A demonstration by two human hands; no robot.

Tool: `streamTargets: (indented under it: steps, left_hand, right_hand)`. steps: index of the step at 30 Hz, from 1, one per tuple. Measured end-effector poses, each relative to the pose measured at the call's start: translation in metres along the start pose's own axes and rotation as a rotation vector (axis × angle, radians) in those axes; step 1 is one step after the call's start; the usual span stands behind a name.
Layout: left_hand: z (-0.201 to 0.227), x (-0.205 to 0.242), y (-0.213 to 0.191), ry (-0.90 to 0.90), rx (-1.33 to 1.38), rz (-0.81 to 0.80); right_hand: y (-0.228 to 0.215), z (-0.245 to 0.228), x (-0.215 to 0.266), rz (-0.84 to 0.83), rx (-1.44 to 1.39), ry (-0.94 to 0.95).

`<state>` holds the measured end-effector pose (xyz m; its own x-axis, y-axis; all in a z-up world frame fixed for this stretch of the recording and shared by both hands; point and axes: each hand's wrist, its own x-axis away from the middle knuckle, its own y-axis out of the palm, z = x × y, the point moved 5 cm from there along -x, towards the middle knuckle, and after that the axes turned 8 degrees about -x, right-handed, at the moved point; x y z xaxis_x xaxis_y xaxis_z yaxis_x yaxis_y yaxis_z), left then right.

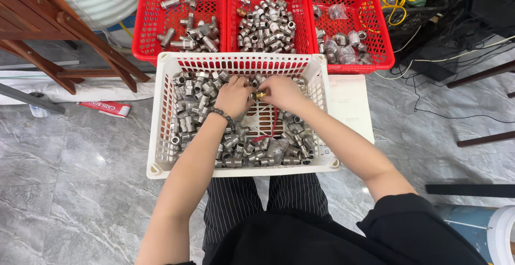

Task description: The person sorts small metal pipe fittings from a white basket into three red baskets. They pick up fittings, inspect them, and place them into the appropriate red basket while occasionally writing on a notepad.

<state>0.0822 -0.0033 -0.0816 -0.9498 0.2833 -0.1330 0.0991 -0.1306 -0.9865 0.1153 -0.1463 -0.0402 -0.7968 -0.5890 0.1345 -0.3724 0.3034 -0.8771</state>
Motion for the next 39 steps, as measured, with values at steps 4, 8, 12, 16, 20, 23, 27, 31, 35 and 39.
streamTargets:
  steps: [4,8,12,16,20,23,27,31,35,39]
  left_hand:
    - [-0.006,-0.002,0.008,-0.021,-0.024,-0.056]
    - [-0.017,-0.004,0.009,-0.068,0.061,-0.018]
    - [-0.016,-0.002,-0.006,-0.084,0.12,0.02]
    - [-0.019,-0.005,-0.025,-0.118,0.34,0.046]
    - [-0.01,-0.005,-0.044,-0.183,0.983,0.145]
    - [0.003,0.002,-0.072,-0.162,1.402,0.118]
    - [0.005,0.009,-0.094,-0.088,1.515,0.22]
    - [0.002,0.013,-0.094,-0.061,1.431,0.39]
    - [0.012,0.022,-0.122,0.0,1.187,0.532]
    - [0.023,0.028,-0.133,0.157,0.848,0.686]
  right_hand:
    - [0.031,0.013,-0.011,0.06,0.312,-0.148]
    - [0.076,0.036,-0.025,0.237,0.549,-0.3]
    - [0.052,0.017,-0.014,0.271,0.422,-0.323]
    - [-0.001,-0.004,0.002,0.161,0.034,-0.083]
    - [-0.044,-0.015,0.018,0.309,-0.717,-0.086]
    - [-0.054,-0.017,0.027,0.41,-1.047,-0.13]
    - [-0.053,-0.018,0.034,0.441,-1.196,-0.236]
    - [-0.039,-0.008,0.029,0.466,-1.225,-0.31]
    - [-0.041,-0.015,0.031,0.404,-1.212,-0.335]
    - [-0.036,-0.011,0.026,0.375,-1.15,-0.382]
